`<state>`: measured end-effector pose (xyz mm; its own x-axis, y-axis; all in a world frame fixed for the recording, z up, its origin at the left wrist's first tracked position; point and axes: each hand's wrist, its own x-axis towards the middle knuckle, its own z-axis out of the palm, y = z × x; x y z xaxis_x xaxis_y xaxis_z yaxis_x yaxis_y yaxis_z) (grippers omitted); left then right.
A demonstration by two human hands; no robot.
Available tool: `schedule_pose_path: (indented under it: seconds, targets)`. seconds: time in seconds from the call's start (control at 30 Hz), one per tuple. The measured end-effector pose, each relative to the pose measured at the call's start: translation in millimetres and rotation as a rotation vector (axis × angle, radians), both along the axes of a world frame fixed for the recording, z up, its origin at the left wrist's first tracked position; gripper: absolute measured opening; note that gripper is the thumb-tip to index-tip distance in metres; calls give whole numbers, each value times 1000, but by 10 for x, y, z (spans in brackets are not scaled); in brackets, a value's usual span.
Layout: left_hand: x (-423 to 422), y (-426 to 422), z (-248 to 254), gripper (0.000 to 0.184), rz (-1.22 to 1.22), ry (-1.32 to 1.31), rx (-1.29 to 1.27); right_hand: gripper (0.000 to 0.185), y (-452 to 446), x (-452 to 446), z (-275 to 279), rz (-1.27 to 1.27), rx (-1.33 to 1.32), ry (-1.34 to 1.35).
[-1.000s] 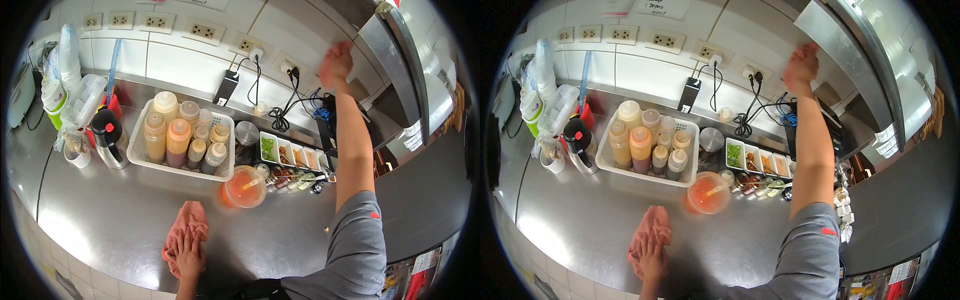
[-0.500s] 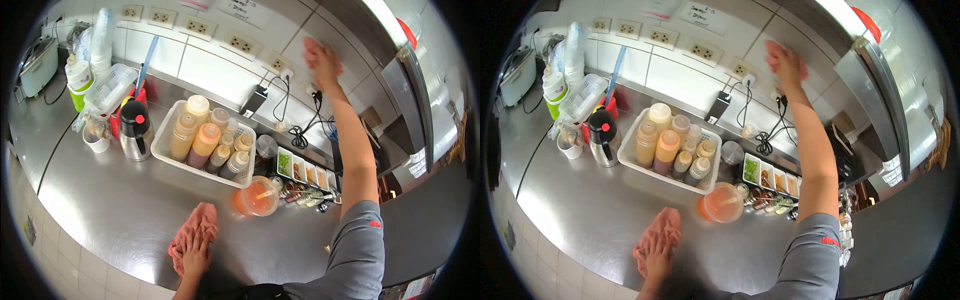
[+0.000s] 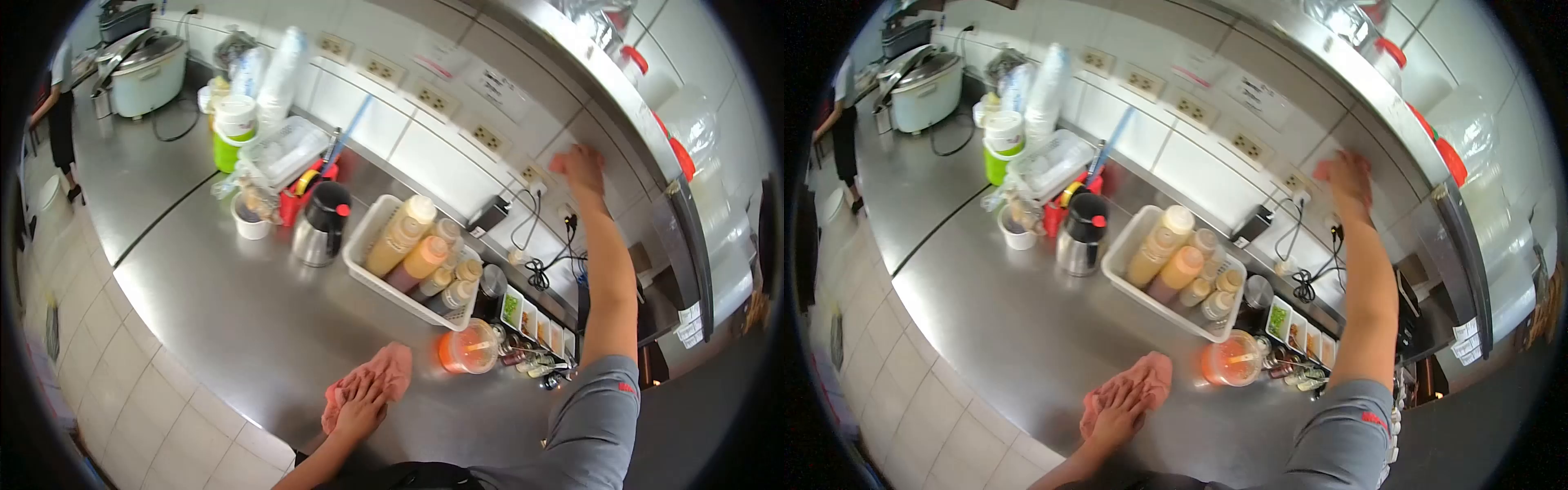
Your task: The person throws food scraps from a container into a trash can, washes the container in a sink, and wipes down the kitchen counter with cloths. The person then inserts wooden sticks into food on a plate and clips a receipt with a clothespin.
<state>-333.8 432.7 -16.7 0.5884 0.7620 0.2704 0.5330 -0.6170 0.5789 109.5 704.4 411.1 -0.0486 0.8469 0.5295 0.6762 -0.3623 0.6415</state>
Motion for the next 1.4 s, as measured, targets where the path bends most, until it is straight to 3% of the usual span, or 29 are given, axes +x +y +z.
schedule_pose_path:
  seconds: [0.1,0.13,0.2,0.27,0.4,0.47,0.6,0.67,0.7,0.77,0.83,0.87,0.97,1.1,1.2,1.23,1.27,1.4]
  targets:
    - [-271,172,30,42,-26,-17,22,29,-236,-465,220,-92,-71,81]
    - [-391,234,38,43,-29,-14,27,27,-143,-274,200,107,259,427]
    - [-600,387,49,43,-5,4,43,26,-125,-298,260,315,595,783]
    - [-789,500,96,45,52,76,57,32,-197,-343,405,197,140,542]
    - [-1064,740,185,43,175,154,60,29,135,-354,344,203,260,691]
    - [-1209,831,193,43,181,166,50,29,34,-588,233,383,416,1130]
    - [-1476,1113,177,43,202,151,66,29,212,-360,255,387,613,1203]
    - [-1624,1247,188,43,191,167,76,35,179,-485,405,818,490,1205]
    - [-1724,1346,190,43,169,191,85,35,278,-401,404,814,499,1201]
    - [-1845,1508,119,43,73,288,165,29,471,73,358,1057,840,1540]
    - [-2062,1713,124,43,-23,389,263,32,843,450,432,949,750,1651]
    - [-2178,1744,166,44,-95,290,181,37,1000,596,476,835,633,1755]
    - [-2535,1987,104,45,-231,192,95,50,1409,-956,644,-45,426,886]
    - [-2993,2385,167,44,-248,220,49,68,2606,-2372,718,-518,359,529]
    - [-3241,2672,343,43,-281,206,40,26,3881,-2753,472,-616,542,236]
    - [-3304,2753,441,43,-292,198,30,45,3353,-4152,739,-785,-53,213]
    - [-3339,2816,508,42,-287,212,26,44,3687,-4238,542,-670,108,-53]
    - [-3343,3028,373,42,-297,148,-24,51,4951,-4819,219,-188,488,-35]
